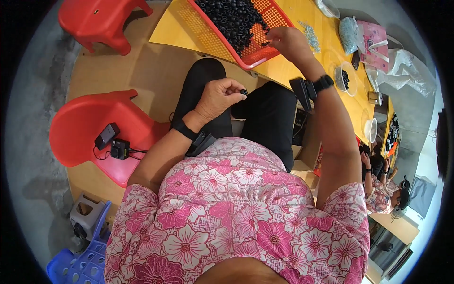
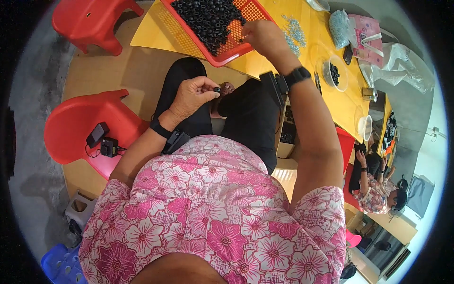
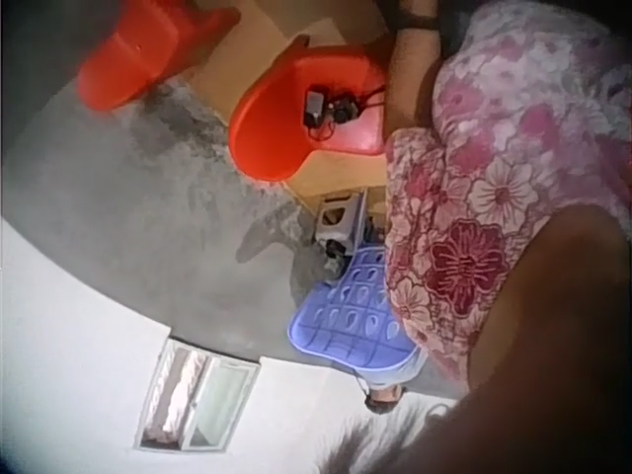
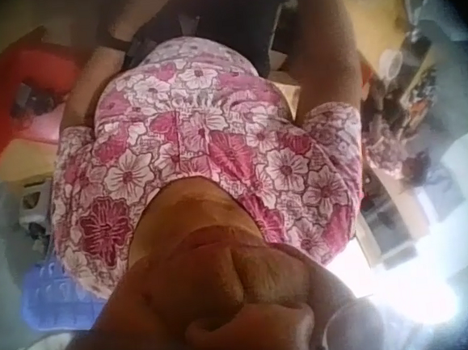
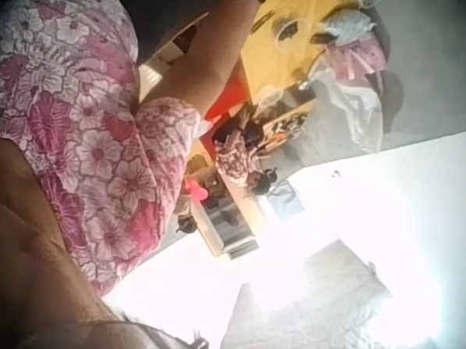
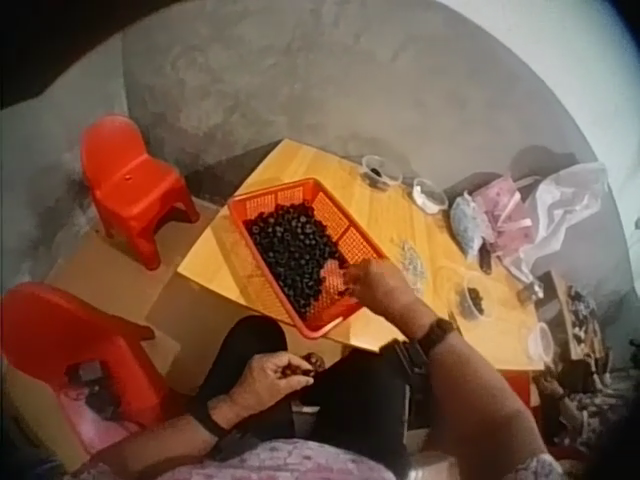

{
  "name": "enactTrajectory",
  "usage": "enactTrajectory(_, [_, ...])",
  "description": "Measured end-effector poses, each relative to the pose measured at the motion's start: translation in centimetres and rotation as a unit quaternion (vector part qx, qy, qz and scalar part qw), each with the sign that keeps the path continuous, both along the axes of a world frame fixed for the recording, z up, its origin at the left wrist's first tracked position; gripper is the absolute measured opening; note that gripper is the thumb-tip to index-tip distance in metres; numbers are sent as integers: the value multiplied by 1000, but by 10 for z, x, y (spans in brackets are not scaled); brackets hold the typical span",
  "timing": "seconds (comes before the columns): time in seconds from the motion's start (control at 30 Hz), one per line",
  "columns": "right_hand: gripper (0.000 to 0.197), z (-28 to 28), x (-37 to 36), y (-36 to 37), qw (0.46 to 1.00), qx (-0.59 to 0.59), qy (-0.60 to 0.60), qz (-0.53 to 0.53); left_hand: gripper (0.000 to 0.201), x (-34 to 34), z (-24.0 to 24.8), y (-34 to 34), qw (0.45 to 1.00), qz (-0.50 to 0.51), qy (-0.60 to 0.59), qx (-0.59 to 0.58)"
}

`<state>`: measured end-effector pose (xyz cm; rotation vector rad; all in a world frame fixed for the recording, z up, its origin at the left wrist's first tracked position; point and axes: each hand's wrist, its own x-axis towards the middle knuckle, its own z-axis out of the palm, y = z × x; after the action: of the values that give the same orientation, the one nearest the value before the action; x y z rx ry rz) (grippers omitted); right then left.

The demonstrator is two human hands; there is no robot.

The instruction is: The person assembles small black plastic components by hand at a workbench.

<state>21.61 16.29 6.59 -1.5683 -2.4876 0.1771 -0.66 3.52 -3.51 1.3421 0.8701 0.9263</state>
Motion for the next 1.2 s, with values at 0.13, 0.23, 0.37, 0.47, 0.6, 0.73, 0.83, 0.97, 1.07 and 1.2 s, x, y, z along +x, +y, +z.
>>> enactTrajectory(0.13, [13,-14,-7,32,992,-54,-112,25,15,0,-4,-1,1000,4,-5,-10])
enactTrajectory(0.23, [13,-24,-11,41,980,-72,-182,37,15,0,-4,-1,1000,6,-17,-15])
enactTrajectory(0.37, [13,-27,-17,46,966,-101,-235,23,16,1,0,-1,999,10,-24,-21])
enactTrajectory(0.47, [12,-27,-16,50,964,-107,-240,44,15,2,1,0,999,2,-23,-27])
enactTrajectory(0.6, [16,-24,-17,53,959,-78,-256,88,14,3,-2,4,1000,3,-21,-4])
enactTrajectory(0.73, [21,-18,-19,49,959,-94,-243,108,14,2,3,-2,1000,6,-13,-7])
enactTrajectory(0.83, [9,-16,-4,45,982,-80,-138,104,14,5,3,0,1000,2,-10,-21])
enactTrajectory(0.97, [6,6,-5,15,965,-120,221,70,15,2,6,-6,997,9,-53,-50])
enactTrajectory(1.07, [9,24,-6,-29,886,-172,430,10,16,-1,6,-5,997,8,-63,-44])
enactTrajectory(1.2, [9,23,3,-96,864,-141,483,3,16,1,26,-8,998,-2,-54,-18])
